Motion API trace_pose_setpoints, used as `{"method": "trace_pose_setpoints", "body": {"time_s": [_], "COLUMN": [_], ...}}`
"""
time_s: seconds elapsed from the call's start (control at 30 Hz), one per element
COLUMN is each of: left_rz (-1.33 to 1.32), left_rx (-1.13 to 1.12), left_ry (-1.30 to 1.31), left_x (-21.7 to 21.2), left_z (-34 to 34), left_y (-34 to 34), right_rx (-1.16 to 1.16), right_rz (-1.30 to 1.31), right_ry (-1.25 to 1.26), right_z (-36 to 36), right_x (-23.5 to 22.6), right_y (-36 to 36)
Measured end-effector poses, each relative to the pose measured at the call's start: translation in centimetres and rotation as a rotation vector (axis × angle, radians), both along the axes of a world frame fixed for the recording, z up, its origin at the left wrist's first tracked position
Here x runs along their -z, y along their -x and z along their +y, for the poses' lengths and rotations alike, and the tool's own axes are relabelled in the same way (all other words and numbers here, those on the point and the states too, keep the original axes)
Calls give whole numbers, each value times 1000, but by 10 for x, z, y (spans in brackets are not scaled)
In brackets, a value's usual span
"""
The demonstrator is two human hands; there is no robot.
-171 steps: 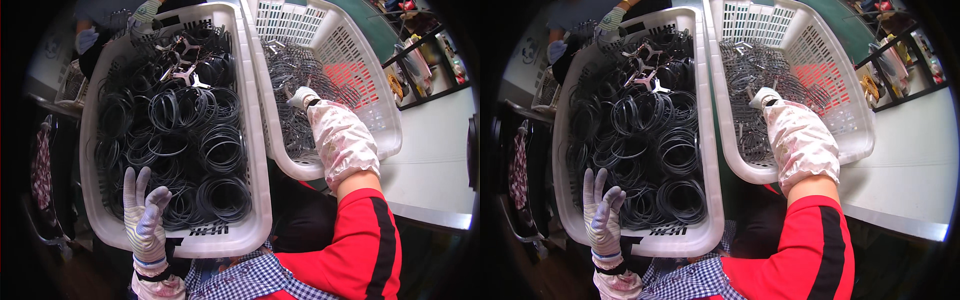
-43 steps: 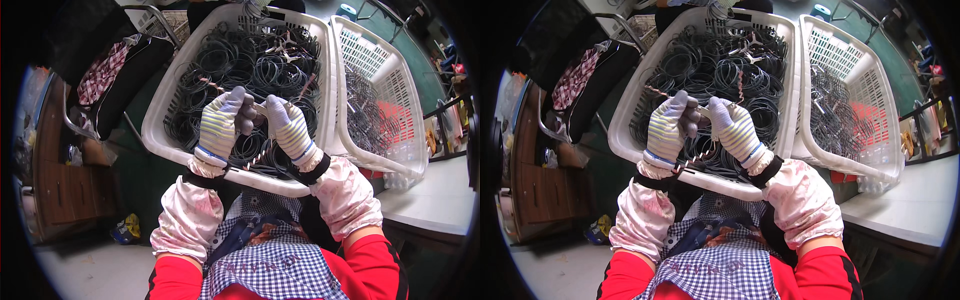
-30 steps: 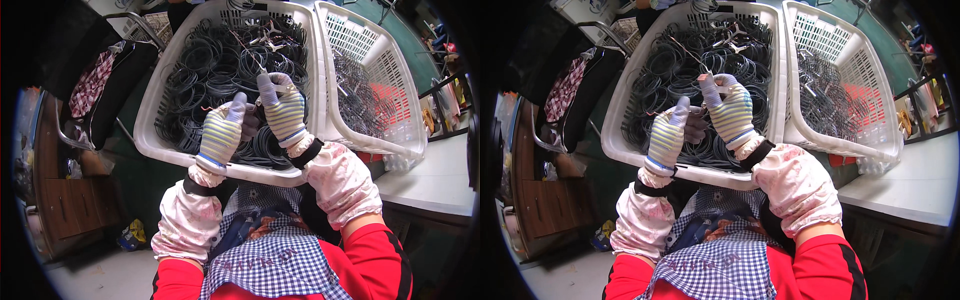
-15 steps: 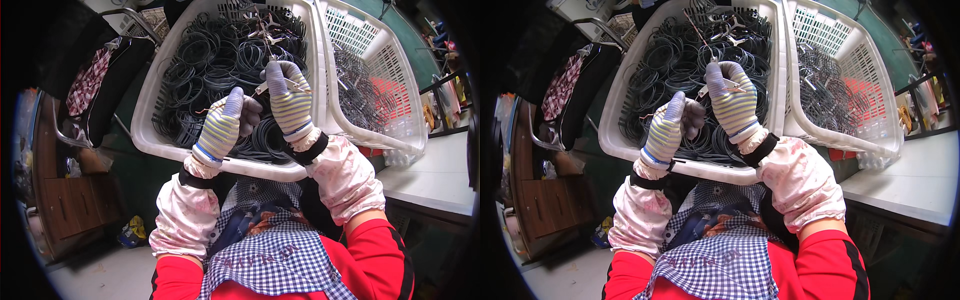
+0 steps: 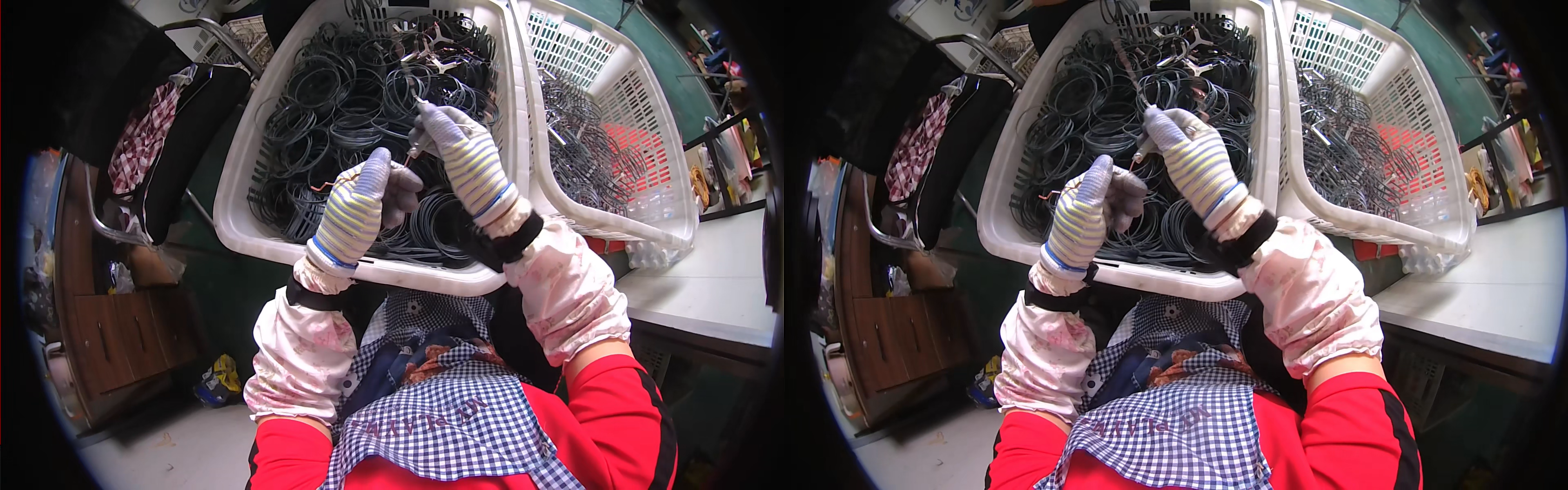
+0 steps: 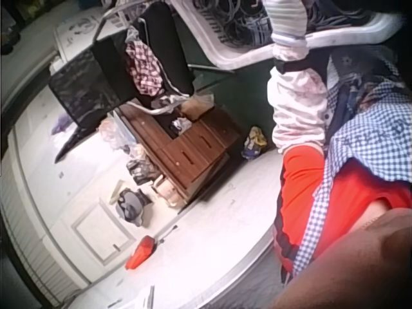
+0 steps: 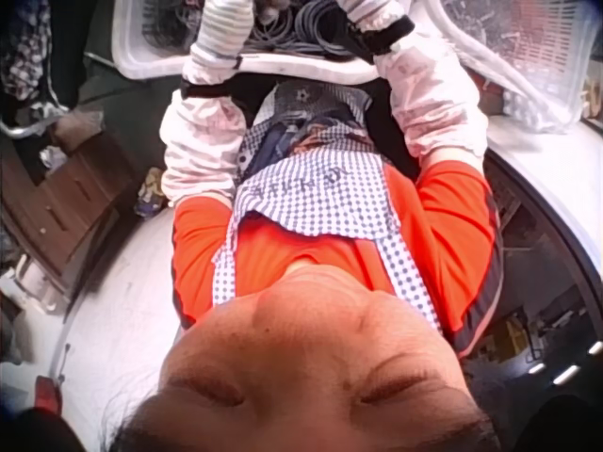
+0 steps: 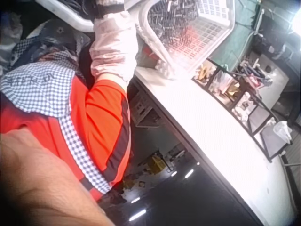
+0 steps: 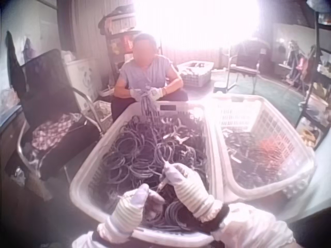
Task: The recorder is picking up and inspecting metal rings from a large basket and placing them into a smaller basket.
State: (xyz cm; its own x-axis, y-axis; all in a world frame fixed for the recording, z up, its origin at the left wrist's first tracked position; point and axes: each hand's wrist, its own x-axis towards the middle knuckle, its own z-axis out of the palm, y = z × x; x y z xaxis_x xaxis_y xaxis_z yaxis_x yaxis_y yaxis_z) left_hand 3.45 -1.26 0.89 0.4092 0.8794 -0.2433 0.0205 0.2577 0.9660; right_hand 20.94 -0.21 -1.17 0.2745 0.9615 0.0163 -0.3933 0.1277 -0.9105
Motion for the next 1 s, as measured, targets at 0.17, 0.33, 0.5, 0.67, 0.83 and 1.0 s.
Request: {"method": "trace_pose_setpoints", "body": {"time_s": [0.17,0.33,0.5,0.67,0.83,1.0], "left_rz": [87,-145,-72,244,350,-6], "left_rx": [44,-119,-201,-216,-239,-204], "left_ry": [124,-44,-289,-617,-823,-466], "left_x": [-2,-4,1,1,8,10], "left_z": [6,-11,-4,-9,-11,-2], "left_y": [6,-20,-26,-28,-28,-25], "right_rx": [-352,-235,-316,-347,-466,-124], "right_rz": [-425,-881,-1412,-1426,-1387,-1098], "right_ry": [248,52,44,-11,24,44], "right_z": [5,4,-7,-7,-12,10], "right_x": [-7,7,15,23,11,38], "right_y": [-20,-3,8,10,13,5]}}
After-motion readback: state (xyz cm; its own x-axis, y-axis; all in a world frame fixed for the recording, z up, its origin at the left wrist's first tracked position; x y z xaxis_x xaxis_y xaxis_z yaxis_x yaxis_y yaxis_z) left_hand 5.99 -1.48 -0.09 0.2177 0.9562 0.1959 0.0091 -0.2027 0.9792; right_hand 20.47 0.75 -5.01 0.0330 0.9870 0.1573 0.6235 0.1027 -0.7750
